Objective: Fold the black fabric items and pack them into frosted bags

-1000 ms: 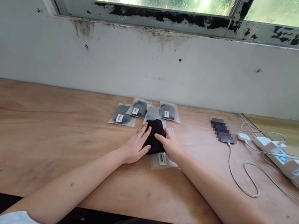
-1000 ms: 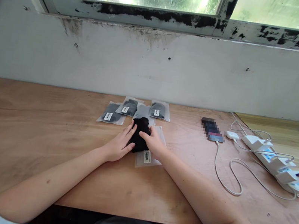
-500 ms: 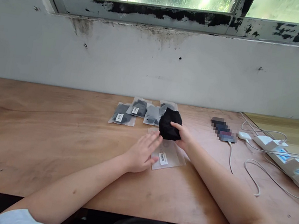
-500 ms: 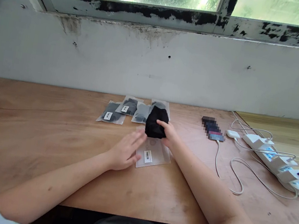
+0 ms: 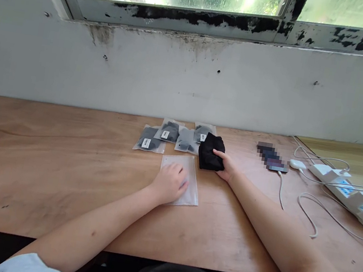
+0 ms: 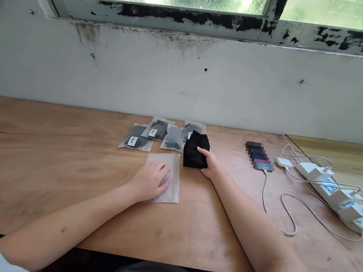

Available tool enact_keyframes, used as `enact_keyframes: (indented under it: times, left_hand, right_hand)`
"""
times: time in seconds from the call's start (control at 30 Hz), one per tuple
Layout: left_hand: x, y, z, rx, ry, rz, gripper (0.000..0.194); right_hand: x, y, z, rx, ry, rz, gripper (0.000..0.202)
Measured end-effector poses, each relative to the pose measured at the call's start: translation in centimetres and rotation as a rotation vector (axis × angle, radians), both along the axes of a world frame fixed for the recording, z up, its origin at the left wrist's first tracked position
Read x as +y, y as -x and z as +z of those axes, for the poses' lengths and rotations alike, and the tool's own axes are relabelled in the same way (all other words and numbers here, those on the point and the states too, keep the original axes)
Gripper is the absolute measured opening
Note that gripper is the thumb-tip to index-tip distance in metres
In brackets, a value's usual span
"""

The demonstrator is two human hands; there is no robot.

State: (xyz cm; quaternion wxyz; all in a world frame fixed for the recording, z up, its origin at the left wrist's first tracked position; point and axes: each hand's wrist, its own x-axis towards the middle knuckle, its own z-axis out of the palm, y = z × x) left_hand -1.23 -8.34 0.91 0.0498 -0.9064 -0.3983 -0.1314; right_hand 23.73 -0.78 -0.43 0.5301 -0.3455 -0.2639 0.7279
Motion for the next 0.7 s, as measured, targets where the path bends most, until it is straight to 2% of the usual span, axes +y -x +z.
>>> enact_keyframes:
  times: [0.07, 0.13, 0.23, 0.43, 0.6, 0.7]
  left_hand:
    - [-0.4, -0.4, -0.3, -0.027, 0.055, -0.165, 0.044]
    - [-0.5, -0.6, -0.6, -0.043, 0.122, -0.261, 0.048]
    - [-0.3, -0.3, -0.9, -0.1, 0.195, -0.239, 0.043]
    - [0.4, 0.7, -0.9, -0.227, 0.227, -0.223, 0.034]
    - [0.4, 0.5, -0.2, -0.118, 0.196, -0.21, 0.048]
    - [0.4, 0.3, -0.1, -0.055, 0.176, -0.205, 0.039]
  right_hand:
    - [-0.5, 0.3, 0.4, -0.022, 0.021, 0.051, 0.032]
    - [-0.7, 0.2, 0.6, -0.046, 0.04, 0.094, 0.032]
    - [-0.8, -0.1, 0.5, -0.065, 0.042, 0.174, 0.031]
    - [-1.4, -0.4, 0.6, -0.112, 0.012, 0.29, 0.031]
    - [-1.7, -0.2, 1.1, -0.125, -0.022, 0.318, 0.036]
    - [-1.6, -0.2, 0.9, -0.13, -0.023, 0.301, 0.035]
